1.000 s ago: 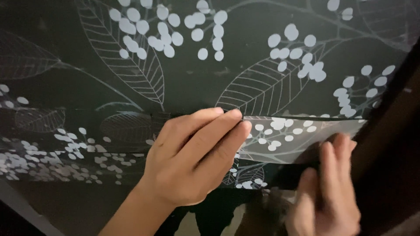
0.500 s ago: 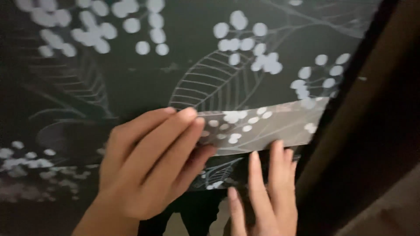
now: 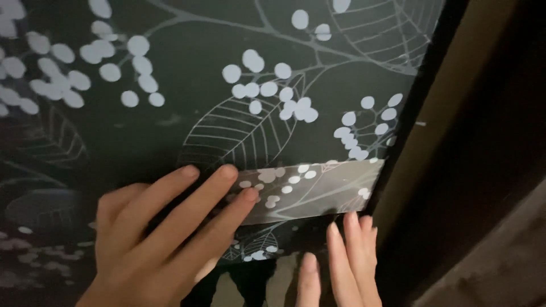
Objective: Cutting and applying decorative film to a glass surface to complete a pattern.
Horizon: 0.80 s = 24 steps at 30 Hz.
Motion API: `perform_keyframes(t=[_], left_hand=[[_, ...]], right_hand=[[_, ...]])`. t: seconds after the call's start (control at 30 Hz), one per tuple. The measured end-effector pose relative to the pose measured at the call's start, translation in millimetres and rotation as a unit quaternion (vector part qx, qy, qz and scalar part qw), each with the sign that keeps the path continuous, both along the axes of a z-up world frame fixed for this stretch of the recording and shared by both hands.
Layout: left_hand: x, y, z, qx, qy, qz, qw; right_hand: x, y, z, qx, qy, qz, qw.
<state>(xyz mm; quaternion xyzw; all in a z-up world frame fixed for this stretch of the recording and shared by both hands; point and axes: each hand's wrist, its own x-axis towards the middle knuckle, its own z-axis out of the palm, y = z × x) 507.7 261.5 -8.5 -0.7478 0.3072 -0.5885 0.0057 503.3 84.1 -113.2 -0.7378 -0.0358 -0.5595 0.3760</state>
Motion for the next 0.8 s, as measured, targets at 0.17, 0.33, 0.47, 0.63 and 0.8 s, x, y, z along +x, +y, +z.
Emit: perform_keyframes(t=[0.17, 0.33, 0.47, 0.63, 0.8], left_hand=[[-3.8, -4.6, 2.1, -0.007, 0.035, 0.021, 0.999], [-4.3, -2.4, -1.3, 0.002, 0.049, 0.031, 0.998], [0.4, -0.6, 0.2, 0.010, 0.019, 0.026, 0.999], [-2.4, 0.8, 0.4, 0.013, 0.035, 0.031, 0.999], [-2.2, 4.4, -0.9, 0.010, 0.032, 0.046, 0.998]], right_hand=[[13.0, -7.5, -26.0, -0.049, -0.061, -0.014, 0.997], [25.7, -25.2, -59.5, -0.011, -0.042, -0.048, 0.998], [23.3, -30.6, -61.2, -0.067, -0.092, -0.049, 0.992], [5.7, -11.7, -2.6, -0.290, -0.117, -0.069, 0.947], [15.0, 18.2, 9.0, -0.054, 0.026, -0.033, 0.998]])
